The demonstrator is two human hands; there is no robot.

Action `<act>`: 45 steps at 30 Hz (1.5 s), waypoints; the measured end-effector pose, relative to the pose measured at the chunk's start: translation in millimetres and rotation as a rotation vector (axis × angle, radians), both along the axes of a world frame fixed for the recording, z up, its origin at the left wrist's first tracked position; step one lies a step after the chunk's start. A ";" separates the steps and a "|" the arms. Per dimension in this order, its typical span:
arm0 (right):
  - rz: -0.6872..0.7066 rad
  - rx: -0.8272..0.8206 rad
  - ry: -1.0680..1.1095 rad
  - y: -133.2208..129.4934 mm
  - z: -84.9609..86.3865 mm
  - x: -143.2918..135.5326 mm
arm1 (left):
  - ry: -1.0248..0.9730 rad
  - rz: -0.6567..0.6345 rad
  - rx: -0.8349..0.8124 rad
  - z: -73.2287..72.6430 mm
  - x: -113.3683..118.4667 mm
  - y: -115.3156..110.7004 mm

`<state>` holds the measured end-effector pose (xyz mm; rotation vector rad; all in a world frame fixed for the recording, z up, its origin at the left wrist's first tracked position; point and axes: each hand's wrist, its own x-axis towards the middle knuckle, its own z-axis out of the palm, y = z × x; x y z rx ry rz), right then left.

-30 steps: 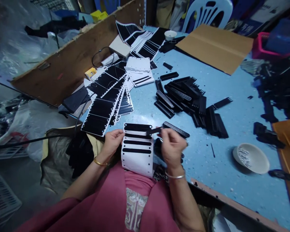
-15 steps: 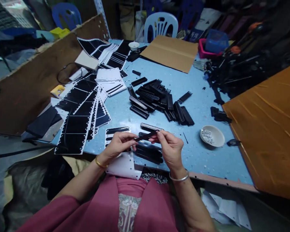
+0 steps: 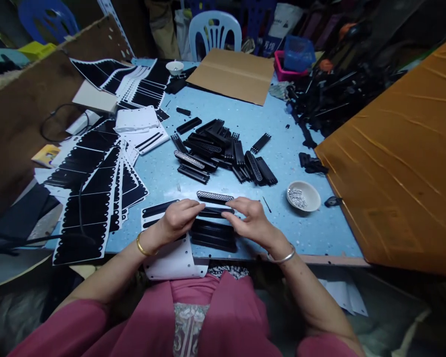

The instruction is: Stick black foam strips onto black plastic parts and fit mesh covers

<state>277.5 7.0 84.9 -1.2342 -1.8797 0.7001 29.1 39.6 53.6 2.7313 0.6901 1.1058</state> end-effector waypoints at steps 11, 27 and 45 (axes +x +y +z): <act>0.159 -0.131 -0.070 7.0 -15.5 0.9 | 0.012 0.010 0.035 -7.3 -6.8 4.8; -0.048 -0.155 -0.137 18.2 -62.8 9.7 | 0.054 0.255 -0.694 -44.6 -15.1 21.2; -0.056 0.123 -0.267 42.7 -84.5 6.8 | -0.603 0.347 -1.413 -62.3 7.7 42.8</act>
